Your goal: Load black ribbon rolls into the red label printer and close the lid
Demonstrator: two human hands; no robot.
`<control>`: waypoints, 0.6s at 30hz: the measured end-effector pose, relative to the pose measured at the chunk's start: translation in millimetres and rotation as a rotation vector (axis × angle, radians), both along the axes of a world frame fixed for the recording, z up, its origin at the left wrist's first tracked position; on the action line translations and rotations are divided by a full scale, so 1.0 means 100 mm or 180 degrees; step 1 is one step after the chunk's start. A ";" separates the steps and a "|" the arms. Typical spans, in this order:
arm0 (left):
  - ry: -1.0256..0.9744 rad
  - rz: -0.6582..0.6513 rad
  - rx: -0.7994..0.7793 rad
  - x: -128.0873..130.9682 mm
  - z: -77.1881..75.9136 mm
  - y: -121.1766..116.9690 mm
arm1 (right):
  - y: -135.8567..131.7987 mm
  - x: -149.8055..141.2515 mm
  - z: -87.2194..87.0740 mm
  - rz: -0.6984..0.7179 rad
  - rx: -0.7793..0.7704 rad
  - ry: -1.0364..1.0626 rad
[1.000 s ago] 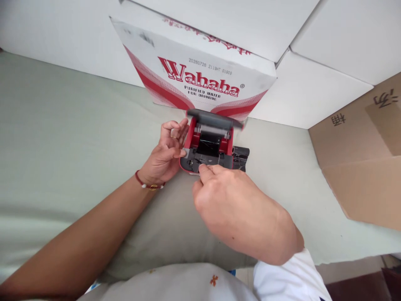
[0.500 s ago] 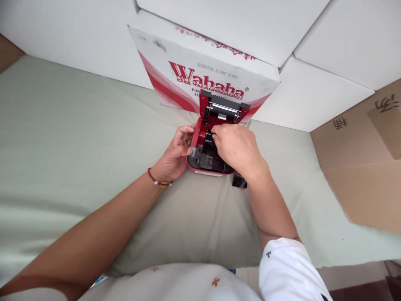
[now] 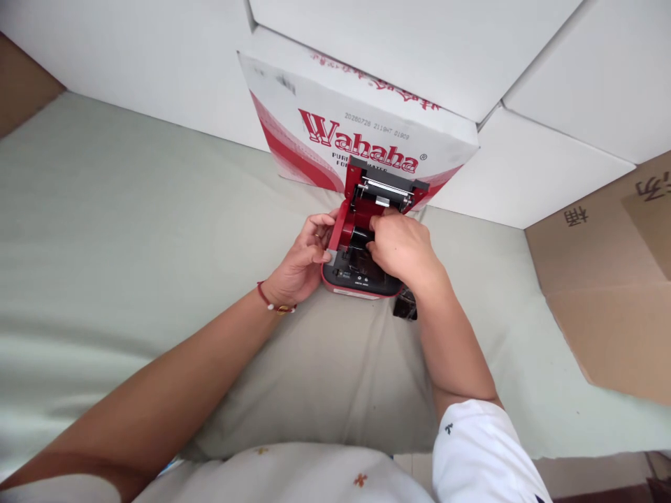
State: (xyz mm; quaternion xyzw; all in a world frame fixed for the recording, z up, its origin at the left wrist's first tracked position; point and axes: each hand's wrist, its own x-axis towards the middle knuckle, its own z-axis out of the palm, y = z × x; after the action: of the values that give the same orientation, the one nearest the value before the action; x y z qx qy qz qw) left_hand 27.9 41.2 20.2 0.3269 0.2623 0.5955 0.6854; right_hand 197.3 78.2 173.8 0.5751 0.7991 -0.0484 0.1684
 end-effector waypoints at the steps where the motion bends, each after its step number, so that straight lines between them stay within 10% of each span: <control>1: -0.0009 0.0006 0.0003 0.00 0.00 0.00 | 0.00 0.02 0.00 -0.0018 0.0009 0.0075; 11: -0.0001 -0.0003 0.0024 -0.02 0.00 0.00 | -0.26 0.21 0.28 0.0004 0.0139 0.1121; 18: -0.0001 -0.0015 0.0022 -0.02 0.00 0.00 | -0.23 1.15 0.62 -0.0445 0.0301 0.1204</control>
State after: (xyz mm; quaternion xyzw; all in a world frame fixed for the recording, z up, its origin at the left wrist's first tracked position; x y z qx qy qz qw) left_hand 26.0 41.4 20.5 0.3298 0.2594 0.5949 0.6856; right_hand 312.3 54.8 235.6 0.6170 0.7761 -0.1295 -0.0157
